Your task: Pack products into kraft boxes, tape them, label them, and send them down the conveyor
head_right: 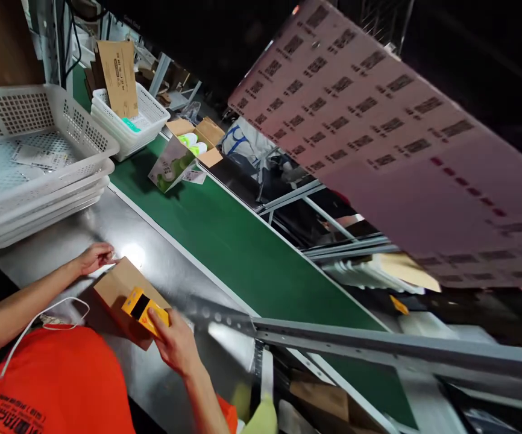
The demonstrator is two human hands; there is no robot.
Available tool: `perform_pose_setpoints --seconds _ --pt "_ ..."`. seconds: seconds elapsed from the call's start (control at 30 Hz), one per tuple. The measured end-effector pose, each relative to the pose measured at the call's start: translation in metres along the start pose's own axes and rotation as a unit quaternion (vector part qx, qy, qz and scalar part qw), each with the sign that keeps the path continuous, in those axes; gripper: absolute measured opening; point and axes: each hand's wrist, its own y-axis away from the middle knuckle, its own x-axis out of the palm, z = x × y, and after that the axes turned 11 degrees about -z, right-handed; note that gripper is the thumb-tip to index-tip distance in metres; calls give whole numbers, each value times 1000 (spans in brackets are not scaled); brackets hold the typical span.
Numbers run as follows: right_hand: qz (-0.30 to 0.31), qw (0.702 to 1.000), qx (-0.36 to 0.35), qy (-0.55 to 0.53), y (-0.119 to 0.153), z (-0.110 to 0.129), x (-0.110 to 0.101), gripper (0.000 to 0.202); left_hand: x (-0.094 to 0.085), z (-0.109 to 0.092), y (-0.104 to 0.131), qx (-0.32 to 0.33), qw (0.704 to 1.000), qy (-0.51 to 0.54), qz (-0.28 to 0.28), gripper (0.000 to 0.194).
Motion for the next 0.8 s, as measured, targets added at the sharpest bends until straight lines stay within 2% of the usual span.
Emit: perform_pose_setpoints --seconds 0.07,0.17,0.27,0.33,0.4,0.47,0.6,0.7,0.8 --pt "42 999 29 -6 -8 -6 5 55 -13 -5 -4 12 998 -6 -65 37" --pt "107 993 53 12 -26 -4 8 56 -37 -7 -10 12 991 -35 -125 31" --pt "180 981 54 38 -54 6 5 54 -57 3 -13 2 984 -65 -164 25" --pt "223 971 58 58 -72 13 3 53 -62 17 -12 -13 979 -85 -183 21" --pt "255 962 64 73 -85 18 1 52 -59 37 -9 -34 975 -111 -191 20" --pt "274 956 70 81 -93 21 0 52 -48 60 -4 -48 971 -142 -189 23" --pt "267 957 74 86 -93 24 1 55 -25 94 12 -17 959 -208 -189 22" --pt "253 960 87 79 -90 26 3 58 -26 97 16 2 948 -260 -185 26" --pt "252 960 102 63 -90 26 3 59 -31 81 8 6 936 -302 -180 33"
